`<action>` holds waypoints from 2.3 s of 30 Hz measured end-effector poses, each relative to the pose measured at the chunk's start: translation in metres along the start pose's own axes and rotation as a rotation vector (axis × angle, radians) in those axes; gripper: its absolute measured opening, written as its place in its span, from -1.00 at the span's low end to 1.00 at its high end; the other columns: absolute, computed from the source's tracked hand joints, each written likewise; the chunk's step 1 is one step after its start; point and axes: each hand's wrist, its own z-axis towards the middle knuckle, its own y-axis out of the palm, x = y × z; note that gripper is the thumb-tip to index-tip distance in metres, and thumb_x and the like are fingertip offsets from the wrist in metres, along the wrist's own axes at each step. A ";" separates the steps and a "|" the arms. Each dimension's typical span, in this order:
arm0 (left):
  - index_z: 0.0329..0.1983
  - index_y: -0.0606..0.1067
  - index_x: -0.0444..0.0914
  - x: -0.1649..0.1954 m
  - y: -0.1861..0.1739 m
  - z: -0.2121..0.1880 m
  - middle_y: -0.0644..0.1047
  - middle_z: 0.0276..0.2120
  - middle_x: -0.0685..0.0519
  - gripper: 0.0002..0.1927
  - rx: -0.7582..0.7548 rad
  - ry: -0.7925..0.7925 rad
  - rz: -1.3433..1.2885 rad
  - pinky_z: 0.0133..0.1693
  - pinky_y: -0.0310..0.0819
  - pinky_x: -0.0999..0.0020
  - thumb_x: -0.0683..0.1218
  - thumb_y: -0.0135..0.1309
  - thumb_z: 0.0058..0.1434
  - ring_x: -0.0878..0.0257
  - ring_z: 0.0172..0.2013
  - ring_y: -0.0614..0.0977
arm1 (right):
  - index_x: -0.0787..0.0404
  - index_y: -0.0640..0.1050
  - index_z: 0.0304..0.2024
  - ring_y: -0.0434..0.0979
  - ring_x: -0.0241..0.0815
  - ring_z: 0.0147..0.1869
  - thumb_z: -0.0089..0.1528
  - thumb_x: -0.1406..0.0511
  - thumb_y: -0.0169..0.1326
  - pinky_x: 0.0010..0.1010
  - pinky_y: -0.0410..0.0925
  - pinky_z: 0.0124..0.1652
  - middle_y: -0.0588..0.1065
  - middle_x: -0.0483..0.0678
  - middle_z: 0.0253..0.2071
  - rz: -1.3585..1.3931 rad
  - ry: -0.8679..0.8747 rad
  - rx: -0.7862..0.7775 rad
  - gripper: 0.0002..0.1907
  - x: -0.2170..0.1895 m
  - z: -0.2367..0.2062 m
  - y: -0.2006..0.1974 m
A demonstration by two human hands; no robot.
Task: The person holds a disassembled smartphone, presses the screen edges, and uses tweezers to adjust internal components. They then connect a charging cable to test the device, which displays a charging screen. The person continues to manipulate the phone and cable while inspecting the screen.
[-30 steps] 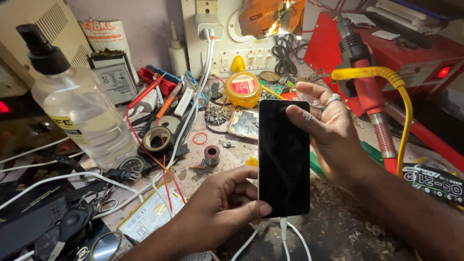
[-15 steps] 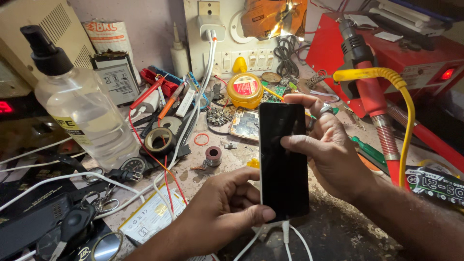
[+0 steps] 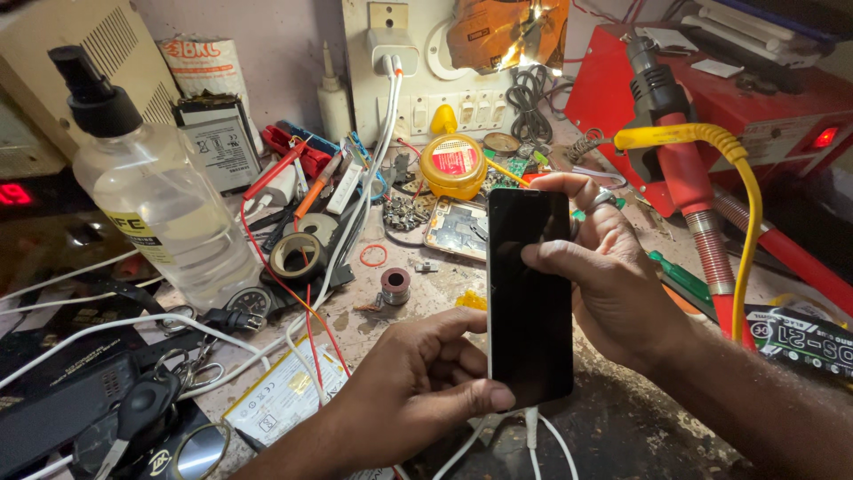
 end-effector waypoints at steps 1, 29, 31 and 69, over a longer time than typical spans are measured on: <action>0.26 0.37 -0.35 0.000 0.000 0.000 0.62 -0.30 0.10 -0.48 0.000 -0.004 -0.004 -0.17 0.60 0.53 -0.22 0.19 0.24 0.45 -0.25 0.67 | 0.14 0.33 0.26 0.54 -0.33 -0.03 0.16 0.52 0.06 -0.41 0.43 0.02 0.50 -0.07 -0.06 0.002 -0.004 0.001 -0.40 0.000 0.000 0.000; 0.22 0.46 -0.38 0.001 0.002 0.002 0.64 -0.27 0.06 -0.52 0.050 -0.029 0.006 -0.24 0.57 0.51 -0.24 0.23 0.22 0.43 -0.30 0.63 | 0.14 0.30 0.28 0.55 -0.31 0.01 0.34 0.27 0.11 -0.42 0.45 -0.04 0.50 -0.05 -0.04 0.064 -0.006 -0.005 -0.52 -0.003 -0.001 0.006; 0.23 0.49 -0.33 0.000 0.001 0.004 0.64 -0.29 0.07 -0.50 0.117 -0.068 0.022 -0.28 0.57 0.49 -0.24 0.23 0.19 0.43 -0.34 0.62 | 0.16 0.31 0.28 0.57 -0.32 0.04 0.33 0.14 -0.02 -0.41 0.46 0.01 0.53 -0.08 0.00 0.075 -0.024 -0.041 -0.50 -0.006 0.001 0.002; 0.32 0.38 -0.31 0.002 -0.012 0.006 0.68 -0.15 -0.06 -0.45 0.288 0.072 -0.080 -0.16 0.67 0.39 -0.22 0.14 0.24 0.31 -0.22 0.71 | 0.28 0.23 0.30 0.62 -0.27 -0.03 0.15 0.44 0.30 -0.39 0.51 -0.08 0.61 0.02 -0.07 -0.349 0.042 -0.285 -0.26 0.013 -0.004 0.009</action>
